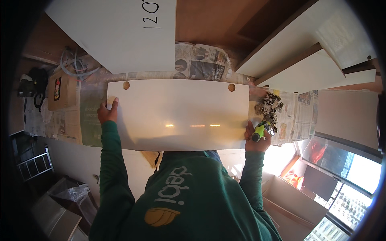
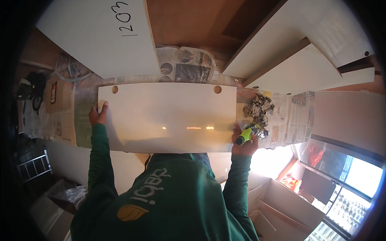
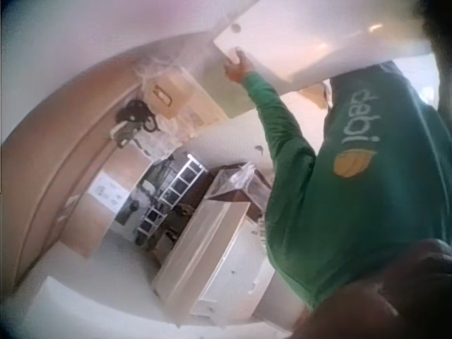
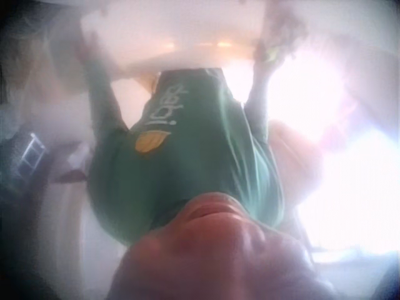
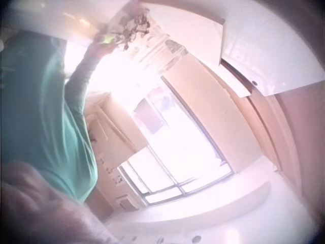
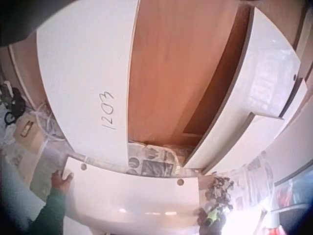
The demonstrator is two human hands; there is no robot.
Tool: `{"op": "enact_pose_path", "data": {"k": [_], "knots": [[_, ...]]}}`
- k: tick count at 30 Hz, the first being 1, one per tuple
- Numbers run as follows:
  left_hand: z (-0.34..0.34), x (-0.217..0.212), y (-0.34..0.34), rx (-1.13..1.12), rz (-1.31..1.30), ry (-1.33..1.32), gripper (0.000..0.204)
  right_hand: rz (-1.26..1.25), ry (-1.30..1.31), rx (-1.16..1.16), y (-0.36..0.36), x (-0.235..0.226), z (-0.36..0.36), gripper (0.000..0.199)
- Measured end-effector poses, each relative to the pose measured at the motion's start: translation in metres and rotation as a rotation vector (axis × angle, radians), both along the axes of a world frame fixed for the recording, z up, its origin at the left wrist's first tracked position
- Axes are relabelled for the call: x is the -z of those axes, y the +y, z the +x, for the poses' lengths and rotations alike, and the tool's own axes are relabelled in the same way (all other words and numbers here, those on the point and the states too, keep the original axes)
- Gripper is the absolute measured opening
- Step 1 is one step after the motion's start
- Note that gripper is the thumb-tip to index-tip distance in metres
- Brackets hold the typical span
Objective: The person applies adhesive from a green bottle to the edges of a long wooden board and a white panel. They then position the board against a wall and handle other wooden components on the floor.
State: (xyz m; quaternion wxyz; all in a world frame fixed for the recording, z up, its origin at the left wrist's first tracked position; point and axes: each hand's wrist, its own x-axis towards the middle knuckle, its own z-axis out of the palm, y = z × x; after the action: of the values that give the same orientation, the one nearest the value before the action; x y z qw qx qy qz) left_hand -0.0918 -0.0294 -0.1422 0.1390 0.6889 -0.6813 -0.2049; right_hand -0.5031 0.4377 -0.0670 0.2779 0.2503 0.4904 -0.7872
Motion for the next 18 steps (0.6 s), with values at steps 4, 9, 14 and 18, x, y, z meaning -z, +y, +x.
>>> {"op": "enact_pose_path", "data": {"k": [4, 9, 14, 18], "knots": [[-0.011, -0.001, 0.011, 0.019, -0.06, -0.211, 0.082, 0.124, 0.12, 0.171, 0.002, 0.024, -0.003, 0.046], [-0.008, 0.001, 0.011, -0.026, -0.042, -0.137, 0.079, 0.012, -0.001, 0.139, -0.002, 0.001, 0.013, 0.047], [-0.002, 0.006, -0.012, 0.004, 0.114, 0.002, 0.074, -0.053, 0.092, 0.161, 0.016, 0.025, -0.002, 0.053], [0.018, 0.009, -0.03, 0.073, 0.189, 0.098, 0.071, -0.089, 0.036, 0.101, 0.023, 0.024, -0.002, 0.049]]}}
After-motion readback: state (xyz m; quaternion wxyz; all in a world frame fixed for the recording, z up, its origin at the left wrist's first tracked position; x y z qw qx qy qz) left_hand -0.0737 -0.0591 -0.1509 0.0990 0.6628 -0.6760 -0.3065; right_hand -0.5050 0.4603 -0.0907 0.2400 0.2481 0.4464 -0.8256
